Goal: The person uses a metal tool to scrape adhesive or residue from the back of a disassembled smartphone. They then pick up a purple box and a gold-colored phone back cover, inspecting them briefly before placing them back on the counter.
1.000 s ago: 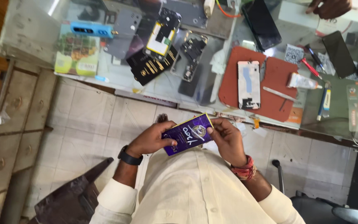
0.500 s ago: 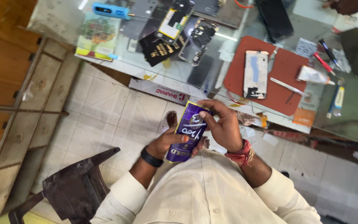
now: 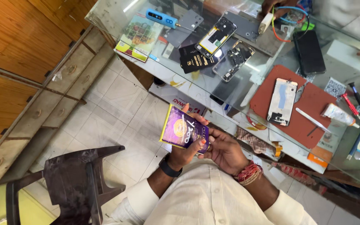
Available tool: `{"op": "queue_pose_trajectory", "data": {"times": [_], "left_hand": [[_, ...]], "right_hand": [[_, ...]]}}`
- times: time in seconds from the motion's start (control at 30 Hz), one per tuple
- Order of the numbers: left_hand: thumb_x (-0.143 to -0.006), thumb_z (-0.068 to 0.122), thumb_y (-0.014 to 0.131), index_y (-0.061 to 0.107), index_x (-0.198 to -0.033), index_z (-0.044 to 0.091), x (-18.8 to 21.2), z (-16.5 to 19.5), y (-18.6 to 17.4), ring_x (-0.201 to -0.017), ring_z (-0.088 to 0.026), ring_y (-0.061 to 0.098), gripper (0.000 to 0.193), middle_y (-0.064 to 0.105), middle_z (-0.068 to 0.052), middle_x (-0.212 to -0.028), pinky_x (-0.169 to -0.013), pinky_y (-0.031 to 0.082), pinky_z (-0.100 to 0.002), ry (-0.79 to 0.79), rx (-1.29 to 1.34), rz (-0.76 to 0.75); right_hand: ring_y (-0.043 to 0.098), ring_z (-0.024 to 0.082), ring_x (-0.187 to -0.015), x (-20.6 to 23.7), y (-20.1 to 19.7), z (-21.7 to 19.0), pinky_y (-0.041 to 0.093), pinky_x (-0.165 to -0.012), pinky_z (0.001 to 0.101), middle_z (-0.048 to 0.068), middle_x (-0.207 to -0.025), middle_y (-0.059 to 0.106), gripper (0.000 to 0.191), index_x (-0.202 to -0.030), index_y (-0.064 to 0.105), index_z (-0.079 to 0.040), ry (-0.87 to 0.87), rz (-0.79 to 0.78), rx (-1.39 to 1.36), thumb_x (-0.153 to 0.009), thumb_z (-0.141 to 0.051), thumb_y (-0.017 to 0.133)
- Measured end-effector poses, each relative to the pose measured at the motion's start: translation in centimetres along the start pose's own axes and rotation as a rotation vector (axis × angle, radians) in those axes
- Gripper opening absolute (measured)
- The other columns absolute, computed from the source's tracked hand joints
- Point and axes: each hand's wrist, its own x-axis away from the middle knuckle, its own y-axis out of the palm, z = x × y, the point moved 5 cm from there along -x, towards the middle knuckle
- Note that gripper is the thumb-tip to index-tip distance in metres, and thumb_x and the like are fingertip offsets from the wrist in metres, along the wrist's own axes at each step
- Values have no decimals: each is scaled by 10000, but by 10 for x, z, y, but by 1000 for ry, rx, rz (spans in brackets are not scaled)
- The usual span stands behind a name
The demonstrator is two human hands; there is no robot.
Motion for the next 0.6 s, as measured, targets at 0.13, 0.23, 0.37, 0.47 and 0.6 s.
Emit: {"op": "queue_pose_trajectory", "data": {"times": [0.13, 0.23, 0.37, 0.47, 0.6], "left_hand": [[-931, 72, 759, 135, -1655, 21, 3, 1, -9, -1284, -256, 559, 958, 526, -133, -1345, -1160, 468, -438, 44, -7, 76], [-927, 104, 794, 209, -1623, 45, 3, 2, -11, -1359, -271, 539, 911, 518, -131, -1371, -1202, 447, -445, 83, -15, -8], [-931, 98, 858, 276, -1611, 103, 1, -2, -8, -1353, -278, 542, 895, 522, -125, -1373, -1229, 446, -459, 88, -6, -60], [-887, 127, 882, 267, -1605, 138, -2, -2, -8, -1444, -306, 513, 945, 511, -135, -1420, -1233, 439, -464, 91, -6, -91], [-892, 157, 885, 286, -1587, 152, -5, -3, -9, -1432, -311, 508, 917, 520, -153, -1460, -1205, 452, -466, 67, 34, -100]], "right_hand": [[729, 259, -997, -2, 4, 0, 617, -855, 433, 156, -1204, 679, 370, -1396, 494, 15, 36, -37, 17, -1062, -138, 537], [739, 262, -974, -7, 0, -1, 622, -858, 432, 170, -1164, 690, 366, -1392, 494, 27, 43, -50, 50, -1067, -136, 535], [740, 233, -955, -8, -7, -3, 636, -826, 429, 153, -1150, 696, 322, -1335, 519, 46, 25, 16, 51, -1054, -109, 541], [740, 235, -915, -7, -8, -10, 641, -784, 404, 164, -1114, 702, 263, -1299, 532, 10, -73, 48, 55, -1053, -76, 567], [743, 232, -931, -5, -12, -16, 644, -762, 403, 149, -1126, 700, 235, -1247, 532, 4, -144, 91, 96, -1022, -34, 585]]}}
